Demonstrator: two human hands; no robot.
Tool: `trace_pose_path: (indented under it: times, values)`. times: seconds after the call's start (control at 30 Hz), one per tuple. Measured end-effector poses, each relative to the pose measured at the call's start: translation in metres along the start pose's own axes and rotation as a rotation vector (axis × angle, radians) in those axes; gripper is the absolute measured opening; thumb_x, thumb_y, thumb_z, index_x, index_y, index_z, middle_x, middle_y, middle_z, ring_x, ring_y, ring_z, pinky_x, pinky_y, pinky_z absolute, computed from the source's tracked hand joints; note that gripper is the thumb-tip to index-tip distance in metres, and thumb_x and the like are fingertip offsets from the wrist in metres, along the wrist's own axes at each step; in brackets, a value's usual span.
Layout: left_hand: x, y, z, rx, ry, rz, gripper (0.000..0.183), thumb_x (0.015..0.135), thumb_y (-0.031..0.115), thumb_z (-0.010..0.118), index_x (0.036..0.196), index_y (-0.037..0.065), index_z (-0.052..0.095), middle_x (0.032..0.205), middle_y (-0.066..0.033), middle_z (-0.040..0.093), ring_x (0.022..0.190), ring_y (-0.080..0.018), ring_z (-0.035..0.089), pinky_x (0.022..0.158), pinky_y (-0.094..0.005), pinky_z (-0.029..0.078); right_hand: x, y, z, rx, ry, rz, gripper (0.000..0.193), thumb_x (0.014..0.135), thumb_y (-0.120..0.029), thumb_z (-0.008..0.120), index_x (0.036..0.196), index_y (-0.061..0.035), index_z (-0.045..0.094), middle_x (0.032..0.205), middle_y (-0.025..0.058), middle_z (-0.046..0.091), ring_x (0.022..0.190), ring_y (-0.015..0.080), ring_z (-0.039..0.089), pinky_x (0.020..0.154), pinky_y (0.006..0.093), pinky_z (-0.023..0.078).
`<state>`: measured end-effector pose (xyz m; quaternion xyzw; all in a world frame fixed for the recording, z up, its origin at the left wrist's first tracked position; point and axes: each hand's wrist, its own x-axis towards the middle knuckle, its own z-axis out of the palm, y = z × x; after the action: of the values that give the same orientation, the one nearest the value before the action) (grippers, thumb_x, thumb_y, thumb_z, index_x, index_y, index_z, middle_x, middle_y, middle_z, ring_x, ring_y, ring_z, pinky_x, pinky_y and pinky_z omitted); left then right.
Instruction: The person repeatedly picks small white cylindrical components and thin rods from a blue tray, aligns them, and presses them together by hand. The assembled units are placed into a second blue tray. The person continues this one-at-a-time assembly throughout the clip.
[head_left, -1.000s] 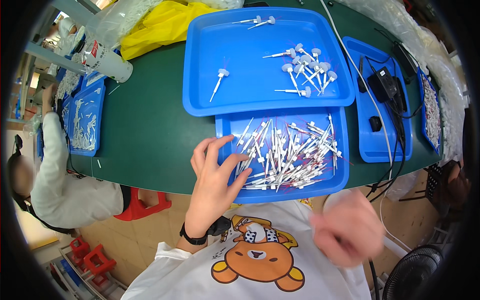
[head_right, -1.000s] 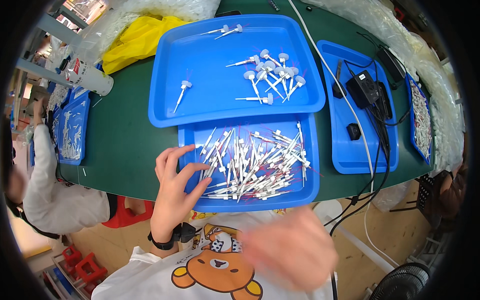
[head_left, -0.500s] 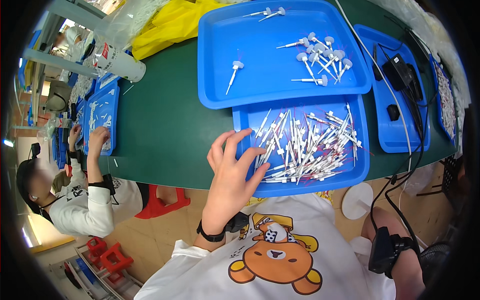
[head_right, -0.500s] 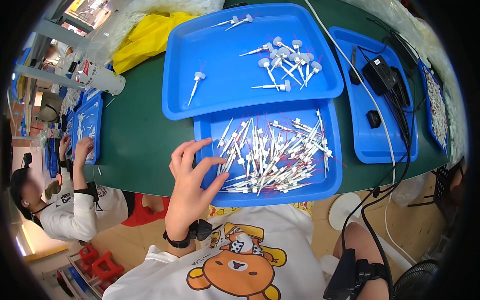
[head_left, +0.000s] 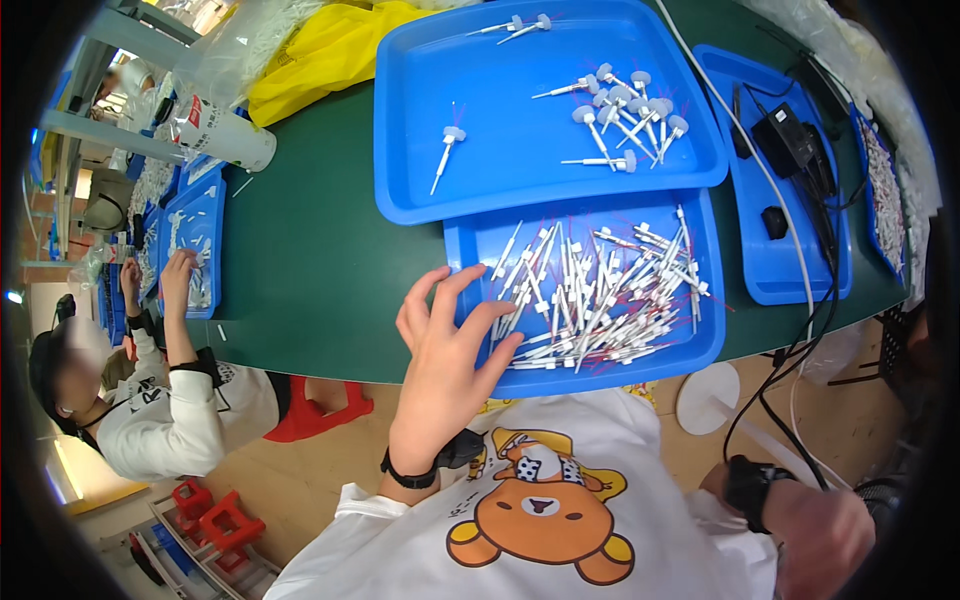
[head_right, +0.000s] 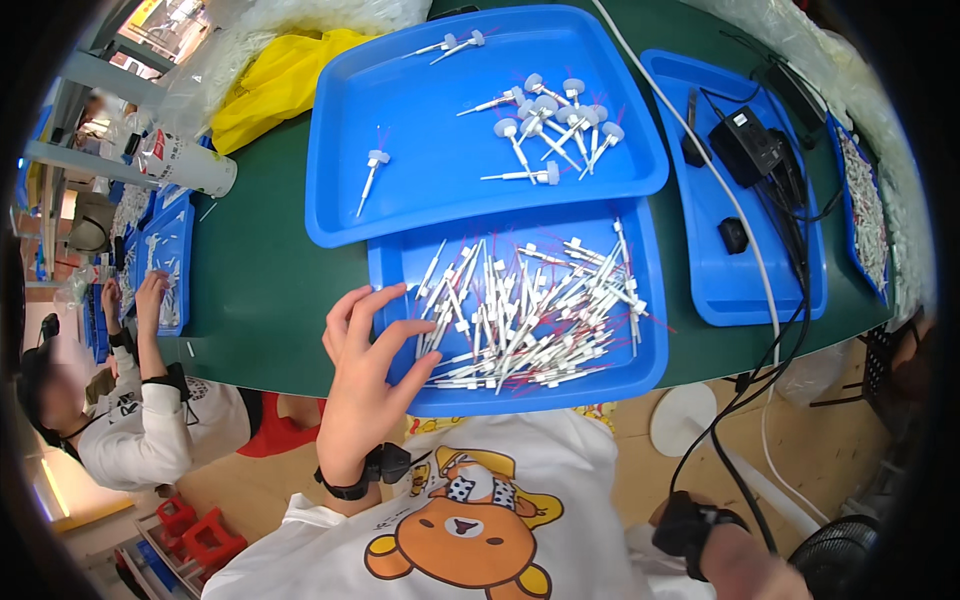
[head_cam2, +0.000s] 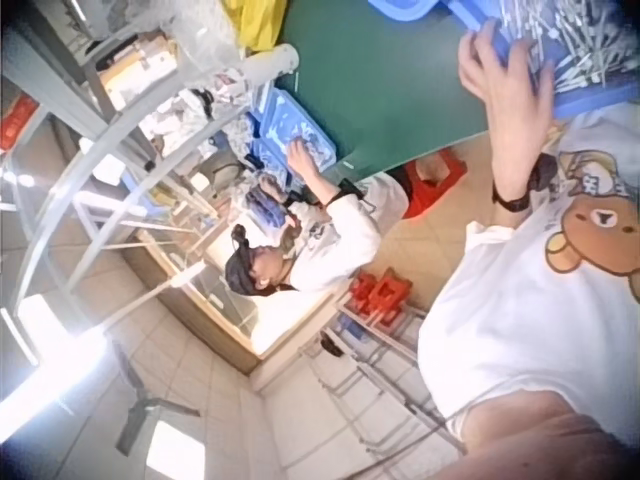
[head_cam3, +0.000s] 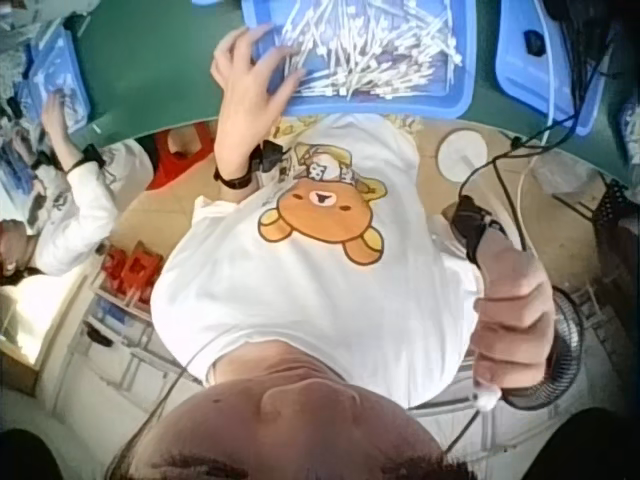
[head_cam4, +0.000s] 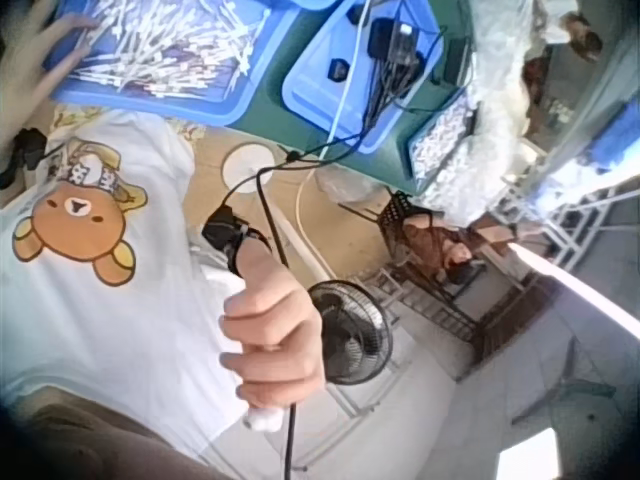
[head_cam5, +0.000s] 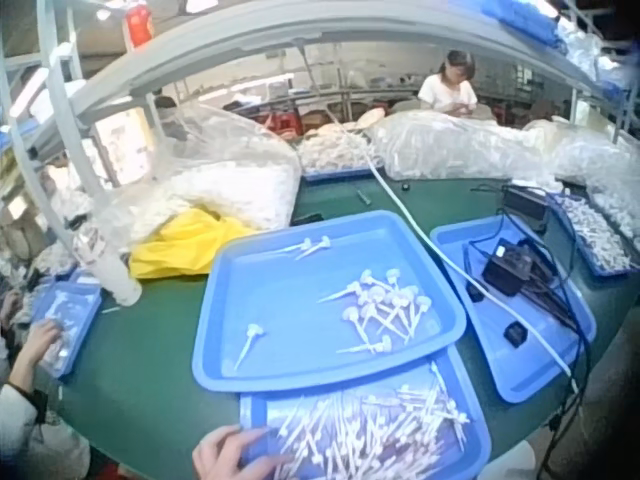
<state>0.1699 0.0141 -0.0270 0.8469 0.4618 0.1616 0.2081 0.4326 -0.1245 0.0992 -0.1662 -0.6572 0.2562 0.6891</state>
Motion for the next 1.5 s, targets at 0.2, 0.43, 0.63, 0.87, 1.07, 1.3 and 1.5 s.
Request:
trace_pose_path:
  times: [0.2,0.43,0.63,0.87,1.07,1.3,1.5]
  values:
    - [-0.003,0.004,0.001,0.037,0.025,-0.036,0.025,0.082,0.016,0.079,0.105,0.013,0.071,0.140,-0.0089,0.050,0.135,-0.0399,0.037,0.110,-0.0521,0.028,-0.090,0.041,-0.012,-1.079,0.306,0.799,0.012,0.082,0.010,0.065,0.090,0.0028,0.060,0.083,0.0080,0.056,0.067,0.0161,0.049,0.063,0.0300,0.039]
    - [0.003,0.006,0.004,0.049,0.036,-0.021,0.024,0.081,0.016,0.079,0.104,0.013,0.071,0.141,-0.0093,0.049,0.133,-0.0398,0.038,0.109,-0.0525,0.028,-0.111,0.082,-0.023,-1.328,0.321,0.956,0.006,0.091,-0.001,0.069,0.093,0.0014,0.064,0.078,0.0056,0.057,0.059,0.0127,0.045,0.053,0.0280,0.037]
    - [0.002,0.004,0.000,0.017,0.038,-0.019,0.025,0.081,0.015,0.079,0.104,0.012,0.070,0.140,-0.0106,0.050,0.132,-0.0399,0.038,0.109,-0.0522,0.028,-0.109,0.087,-0.035,-1.321,0.270,1.026,0.007,0.089,0.000,0.071,0.096,0.0017,0.068,0.079,0.0062,0.058,0.059,0.0124,0.046,0.054,0.0280,0.037]
    - [0.000,0.003,-0.002,-0.002,0.045,-0.004,0.025,0.081,0.015,0.079,0.104,0.012,0.070,0.139,-0.0116,0.051,0.132,-0.0392,0.039,0.108,-0.0521,0.028,-0.083,0.081,-0.009,-1.383,0.348,0.933,0.010,0.088,0.002,0.070,0.098,0.0018,0.068,0.084,0.0094,0.061,0.065,0.0164,0.054,0.058,0.0288,0.043]
    - [-0.003,-0.002,0.000,0.016,0.042,-0.004,0.025,0.080,0.017,0.080,0.103,0.014,0.071,0.140,-0.0084,0.052,0.135,-0.0369,0.039,0.110,-0.0491,0.027,-0.049,0.112,0.009,-1.295,-0.262,0.742,0.025,0.080,0.008,0.064,0.104,0.0022,0.066,0.112,0.0149,0.065,0.109,0.0331,0.061,0.090,0.0441,0.048]
    - [-0.007,-0.007,-0.004,-0.019,0.025,0.005,0.025,0.080,0.016,0.080,0.103,0.014,0.071,0.139,-0.0082,0.053,0.138,-0.0346,0.038,0.111,-0.0487,0.026,-0.054,0.130,0.011,-1.325,-0.600,0.749,0.033,0.084,0.005,0.058,0.116,0.0089,0.061,0.135,0.0158,0.057,0.131,0.0341,0.050,0.111,0.0477,0.038]
    - [-0.006,-0.007,-0.004,-0.015,0.032,0.017,0.026,0.081,0.015,0.079,0.105,0.014,0.070,0.138,-0.0084,0.053,0.136,-0.0350,0.039,0.111,-0.0490,0.026,-0.050,0.127,0.009,-1.286,-0.586,0.754,0.033,0.086,0.005,0.062,0.119,0.0064,0.061,0.132,0.0143,0.057,0.125,0.0352,0.052,0.108,0.0455,0.040]
